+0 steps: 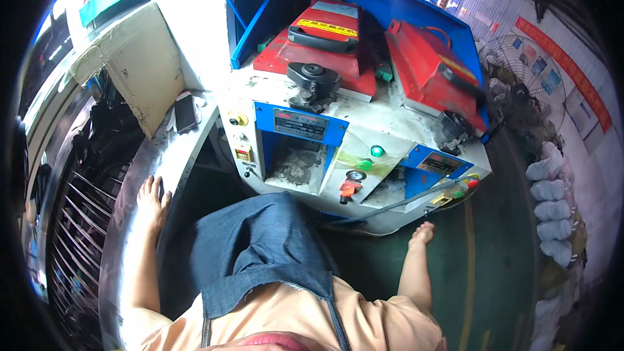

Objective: Operating an industrial machine to process shoe soles or components, taking items from a conveyor and placing them in a press.

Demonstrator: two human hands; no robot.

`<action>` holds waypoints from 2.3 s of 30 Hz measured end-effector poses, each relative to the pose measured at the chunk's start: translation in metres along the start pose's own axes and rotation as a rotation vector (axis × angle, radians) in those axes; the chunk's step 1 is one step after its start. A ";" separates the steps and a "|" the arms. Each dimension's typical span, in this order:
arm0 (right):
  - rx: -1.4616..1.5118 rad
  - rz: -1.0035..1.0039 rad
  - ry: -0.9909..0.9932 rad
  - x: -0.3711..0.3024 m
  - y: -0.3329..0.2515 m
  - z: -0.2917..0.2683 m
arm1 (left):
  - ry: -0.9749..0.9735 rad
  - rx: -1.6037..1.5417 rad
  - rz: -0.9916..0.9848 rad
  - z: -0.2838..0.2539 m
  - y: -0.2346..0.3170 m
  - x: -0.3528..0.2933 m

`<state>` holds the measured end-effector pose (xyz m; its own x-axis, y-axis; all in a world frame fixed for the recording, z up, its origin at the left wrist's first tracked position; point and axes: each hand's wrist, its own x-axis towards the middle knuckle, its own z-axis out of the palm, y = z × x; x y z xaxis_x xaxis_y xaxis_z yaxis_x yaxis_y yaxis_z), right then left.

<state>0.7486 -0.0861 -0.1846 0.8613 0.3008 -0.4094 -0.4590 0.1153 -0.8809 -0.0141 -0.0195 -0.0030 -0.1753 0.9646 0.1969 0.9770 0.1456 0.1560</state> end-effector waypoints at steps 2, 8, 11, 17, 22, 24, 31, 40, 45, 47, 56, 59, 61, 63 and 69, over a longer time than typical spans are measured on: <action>-0.189 0.154 -0.137 -0.053 0.022 0.007 | 0.016 -0.005 0.027 0.003 -0.003 0.003; -0.809 0.281 -0.938 -0.182 0.036 0.062 | 0.047 -0.055 0.053 0.003 -0.003 0.005; -0.915 0.257 -1.101 -0.218 0.038 0.102 | 0.043 -0.069 0.055 0.002 -0.004 0.004; -0.779 0.039 -1.490 -0.290 0.026 0.160 | 0.137 -0.107 0.044 0.015 -0.018 0.002; -0.703 -0.028 -1.572 -0.315 0.027 0.172 | 0.124 -0.137 0.039 0.022 -0.015 0.010; -0.741 -0.037 -1.545 -0.320 0.030 0.177 | 0.137 -0.161 0.056 0.026 -0.017 0.009; -0.719 -0.096 -1.509 -0.334 0.020 0.180 | 0.147 -0.160 0.091 0.027 -0.019 0.005; -0.564 -0.615 -1.522 -0.392 -0.085 0.234 | 0.071 -0.126 0.042 0.013 -0.019 0.003; -0.403 -1.225 -1.394 -0.378 -0.155 0.338 | 0.125 -0.105 0.064 0.009 -0.015 -0.001; -0.537 -1.379 -1.213 -0.338 -0.174 0.404 | 0.146 -0.128 0.081 0.009 -0.012 0.002; -1.210 -0.951 -0.774 -0.281 -0.152 0.538 | 0.086 -0.177 0.020 -0.001 -0.005 -0.001; -0.809 -0.626 -0.949 -0.283 -0.167 0.519 | 0.096 -0.174 0.015 -0.003 -0.004 -0.001; -0.548 -0.415 -1.027 -0.283 -0.188 0.496 | 0.114 -0.167 0.020 -0.004 -0.003 0.000; -0.273 -0.243 -1.005 -0.278 -0.206 0.471 | 0.090 -0.178 0.031 -0.004 0.002 0.009; -0.169 -0.243 -1.422 -0.364 -0.207 0.372 | 0.067 -0.253 0.001 0.007 -0.027 0.007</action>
<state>0.4493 0.1325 0.2349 -0.0735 0.9683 0.2389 -0.2188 0.2181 -0.9511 -0.0406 -0.0156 -0.0125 -0.1900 0.9468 0.2598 0.9171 0.0766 0.3913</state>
